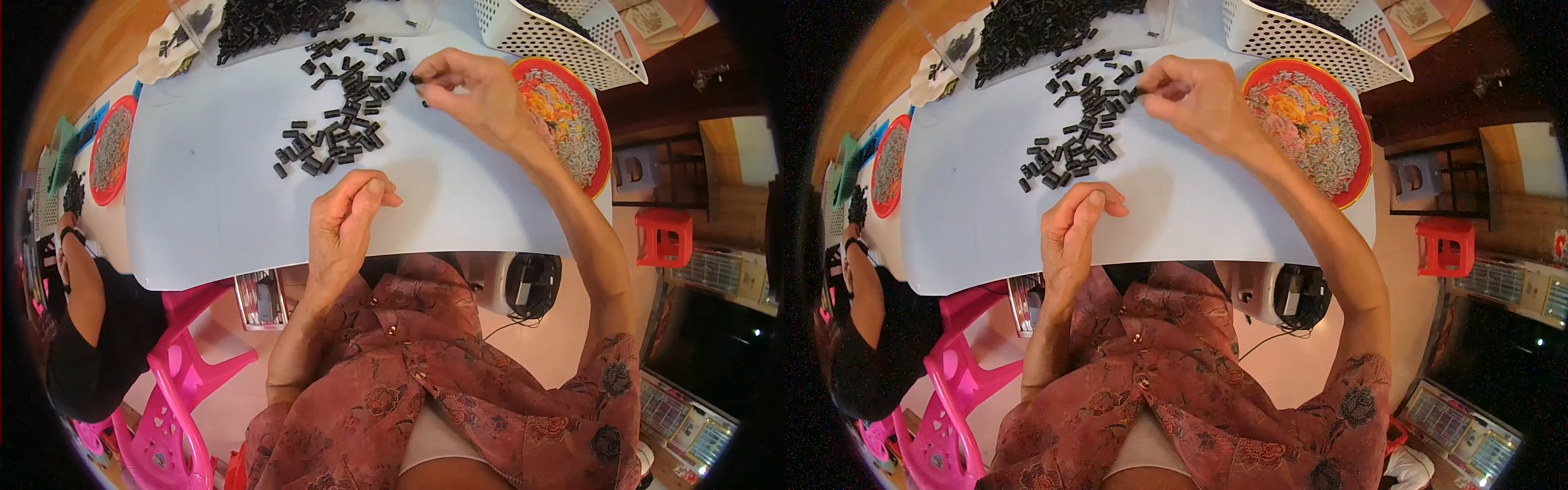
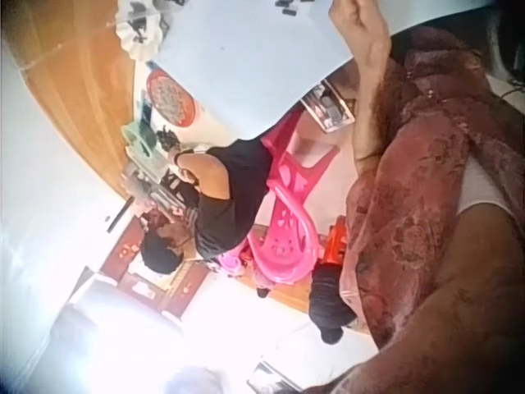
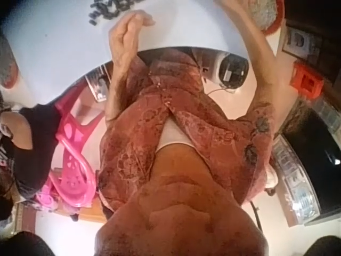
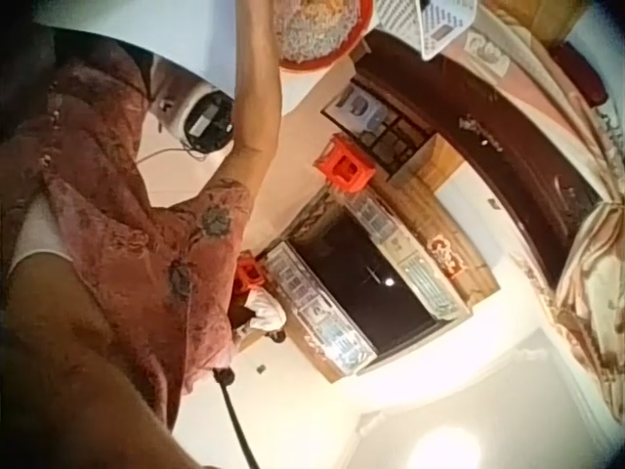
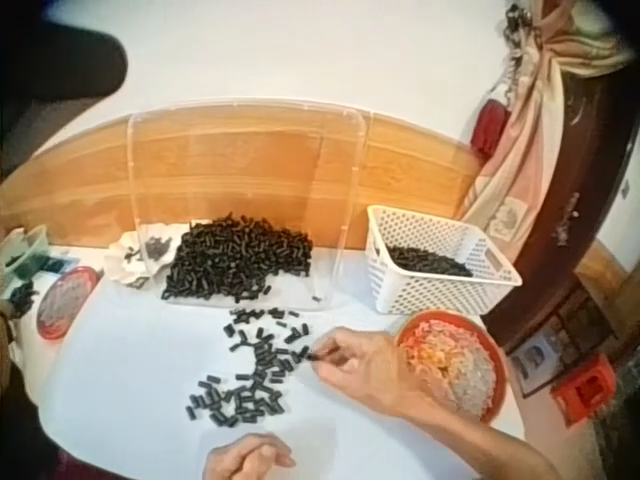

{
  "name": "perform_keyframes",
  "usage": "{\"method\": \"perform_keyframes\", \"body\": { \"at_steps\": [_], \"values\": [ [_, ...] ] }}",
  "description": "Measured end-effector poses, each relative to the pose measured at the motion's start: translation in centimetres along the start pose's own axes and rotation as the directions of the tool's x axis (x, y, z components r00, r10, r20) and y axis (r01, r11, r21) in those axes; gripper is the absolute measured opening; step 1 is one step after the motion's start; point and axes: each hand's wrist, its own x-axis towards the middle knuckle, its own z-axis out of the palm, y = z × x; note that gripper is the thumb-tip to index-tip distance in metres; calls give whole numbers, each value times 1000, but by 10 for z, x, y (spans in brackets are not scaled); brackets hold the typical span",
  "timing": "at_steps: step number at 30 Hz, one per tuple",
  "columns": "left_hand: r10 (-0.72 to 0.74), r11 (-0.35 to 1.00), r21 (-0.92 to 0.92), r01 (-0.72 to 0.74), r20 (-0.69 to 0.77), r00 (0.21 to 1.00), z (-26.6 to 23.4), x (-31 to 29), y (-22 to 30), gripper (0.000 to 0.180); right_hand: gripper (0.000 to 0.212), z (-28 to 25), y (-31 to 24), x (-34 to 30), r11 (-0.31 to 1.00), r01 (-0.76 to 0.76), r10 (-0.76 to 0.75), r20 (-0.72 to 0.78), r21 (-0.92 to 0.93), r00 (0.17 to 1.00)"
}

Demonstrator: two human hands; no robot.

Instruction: The person assembles cord lock toggles by picking small springs from a tray and inserting them into plastic components by hand.

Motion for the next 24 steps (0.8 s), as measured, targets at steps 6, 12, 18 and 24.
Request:
{"method": "perform_keyframes", "body": {
  "at_steps": [6, 12, 18, 24],
  "values": [
    [-97, 927, -360, 106, 42, 994, 7, 13, 7, 31, 16, 25, -15, -35, 746, -56, -36, 124, 664, 992],
    [-68, 792, -602, 96, 68, 995, 16, 20, 1, 26, 17, 37, -15, -51, 702, -77, 4, 103, 708, 995],
    [55, 994, -93, -61, -65, 996, 16, 16, 5, 20, 16, 26, -21, -51, 818, -56, 55, 18, 573, 998],
    [134, 991, 8, -134, -85, 987, 18, 11, 4, 18, 17, 29, -21, -56, 839, -151, 102, 122, 522, 987]
  ]
}}
